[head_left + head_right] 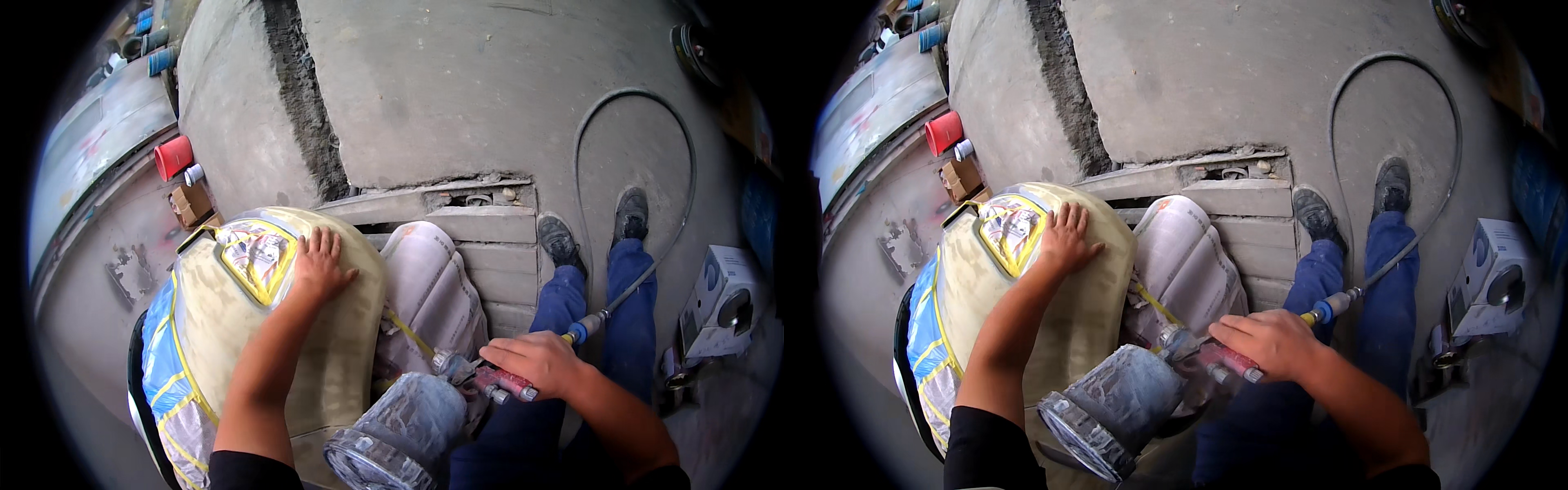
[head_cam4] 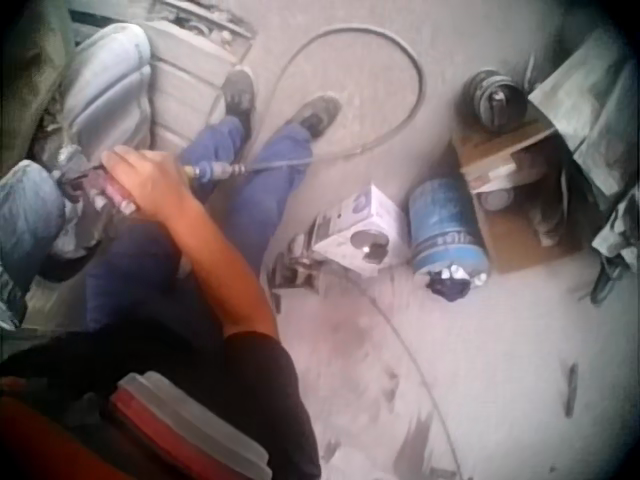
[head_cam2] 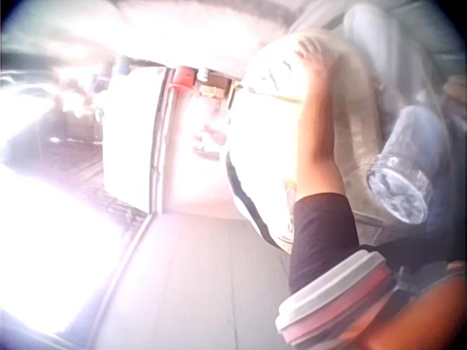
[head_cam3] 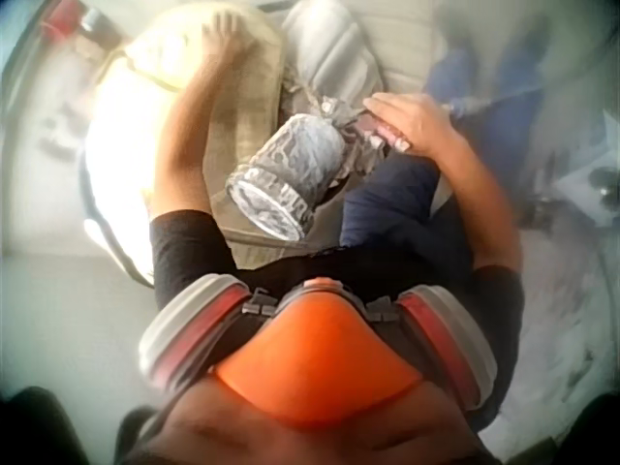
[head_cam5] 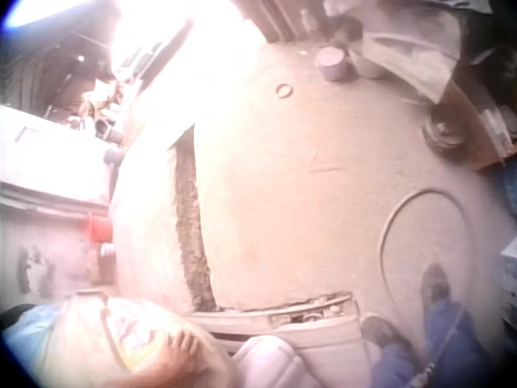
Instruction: The person prepares a paint gun and applies primer to the front fender and hood of a car. The person wipes the surface with a yellow sponge before spraying and continues to spray the fender and hood areas.
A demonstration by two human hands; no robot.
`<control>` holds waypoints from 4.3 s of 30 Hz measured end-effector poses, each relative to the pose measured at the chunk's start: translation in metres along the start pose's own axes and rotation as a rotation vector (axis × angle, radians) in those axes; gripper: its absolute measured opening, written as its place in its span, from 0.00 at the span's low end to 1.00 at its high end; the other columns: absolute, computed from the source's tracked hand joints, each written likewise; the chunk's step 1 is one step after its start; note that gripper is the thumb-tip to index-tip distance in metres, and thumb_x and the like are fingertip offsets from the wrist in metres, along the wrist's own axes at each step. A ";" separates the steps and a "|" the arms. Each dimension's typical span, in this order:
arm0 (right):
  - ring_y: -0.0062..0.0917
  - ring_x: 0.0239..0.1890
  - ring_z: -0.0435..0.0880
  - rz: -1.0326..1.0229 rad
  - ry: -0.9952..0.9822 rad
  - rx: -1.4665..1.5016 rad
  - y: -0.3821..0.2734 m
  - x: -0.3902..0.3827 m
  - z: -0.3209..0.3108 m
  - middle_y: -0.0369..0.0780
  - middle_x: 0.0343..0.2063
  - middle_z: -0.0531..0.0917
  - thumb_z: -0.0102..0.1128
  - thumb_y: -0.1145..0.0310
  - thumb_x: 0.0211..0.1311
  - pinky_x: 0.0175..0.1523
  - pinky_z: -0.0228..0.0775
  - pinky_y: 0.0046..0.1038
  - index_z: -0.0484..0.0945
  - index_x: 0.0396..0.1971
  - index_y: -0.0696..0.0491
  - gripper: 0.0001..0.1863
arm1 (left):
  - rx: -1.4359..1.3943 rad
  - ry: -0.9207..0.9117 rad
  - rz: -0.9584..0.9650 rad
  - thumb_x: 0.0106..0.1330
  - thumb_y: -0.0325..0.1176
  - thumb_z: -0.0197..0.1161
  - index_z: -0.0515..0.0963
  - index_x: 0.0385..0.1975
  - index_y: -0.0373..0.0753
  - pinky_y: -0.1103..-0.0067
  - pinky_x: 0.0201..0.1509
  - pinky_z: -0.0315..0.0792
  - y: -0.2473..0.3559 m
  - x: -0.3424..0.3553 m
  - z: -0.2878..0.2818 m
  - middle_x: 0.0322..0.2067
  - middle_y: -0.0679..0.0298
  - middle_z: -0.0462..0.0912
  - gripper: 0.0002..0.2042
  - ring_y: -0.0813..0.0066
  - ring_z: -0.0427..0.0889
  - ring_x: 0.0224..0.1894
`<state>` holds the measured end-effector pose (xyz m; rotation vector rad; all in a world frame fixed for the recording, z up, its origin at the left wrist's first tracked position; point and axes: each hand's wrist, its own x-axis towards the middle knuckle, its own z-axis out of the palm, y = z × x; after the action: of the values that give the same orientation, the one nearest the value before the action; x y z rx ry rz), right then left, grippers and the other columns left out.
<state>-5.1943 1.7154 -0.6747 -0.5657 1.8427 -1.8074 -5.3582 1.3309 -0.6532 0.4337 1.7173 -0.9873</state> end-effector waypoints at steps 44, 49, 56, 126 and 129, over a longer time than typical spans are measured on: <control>0.37 0.37 0.86 -0.225 -0.103 0.096 -0.179 0.083 -0.078 0.44 0.42 0.84 0.64 0.70 0.50 0.40 0.80 0.32 0.77 0.49 0.55 0.23 | -0.351 0.260 -0.769 0.62 0.61 0.54 0.51 0.69 0.27 0.55 0.75 0.35 -0.047 -0.290 0.013 0.72 0.44 0.47 0.46 0.44 0.39 0.75; 0.38 0.36 0.85 -0.245 -0.164 0.058 -0.206 0.153 -0.075 0.43 0.41 0.84 0.63 0.69 0.51 0.38 0.79 0.33 0.77 0.49 0.54 0.22 | -0.706 0.084 -0.980 0.65 0.64 0.46 0.49 0.69 0.24 0.61 0.76 0.35 -0.146 -0.226 -0.012 0.72 0.43 0.46 0.47 0.47 0.38 0.75; 0.38 0.38 0.85 -0.279 -0.394 0.091 -0.212 0.285 -0.069 0.43 0.42 0.83 0.64 0.67 0.52 0.39 0.79 0.35 0.76 0.50 0.53 0.23 | -0.892 -0.044 -1.085 0.67 0.63 0.43 0.47 0.70 0.27 0.64 0.77 0.35 -0.270 -0.153 0.034 0.73 0.47 0.43 0.45 0.55 0.38 0.76; 0.34 0.33 0.86 -0.369 -1.035 -0.061 -0.260 0.536 -0.113 0.40 0.45 0.83 0.65 0.66 0.47 0.36 0.79 0.32 0.76 0.52 0.52 0.28 | -1.454 0.292 -1.153 0.59 0.38 0.62 0.64 0.63 0.33 0.58 0.54 0.68 -0.146 -0.284 -0.064 0.47 0.53 0.77 0.32 0.53 0.76 0.51; 0.34 0.33 0.85 -0.360 -0.969 -0.079 -0.248 0.535 -0.111 0.40 0.45 0.82 0.65 0.66 0.47 0.36 0.79 0.31 0.76 0.52 0.53 0.28 | -1.087 0.232 -0.967 0.59 0.42 0.63 0.65 0.63 0.34 0.54 0.72 0.49 -0.203 -0.232 -0.033 0.66 0.50 0.62 0.33 0.53 0.56 0.71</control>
<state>-5.6968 1.4697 -0.4590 -1.5456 1.1650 -1.2531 -5.4328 1.2771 -0.3573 -1.1069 2.4115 -0.4516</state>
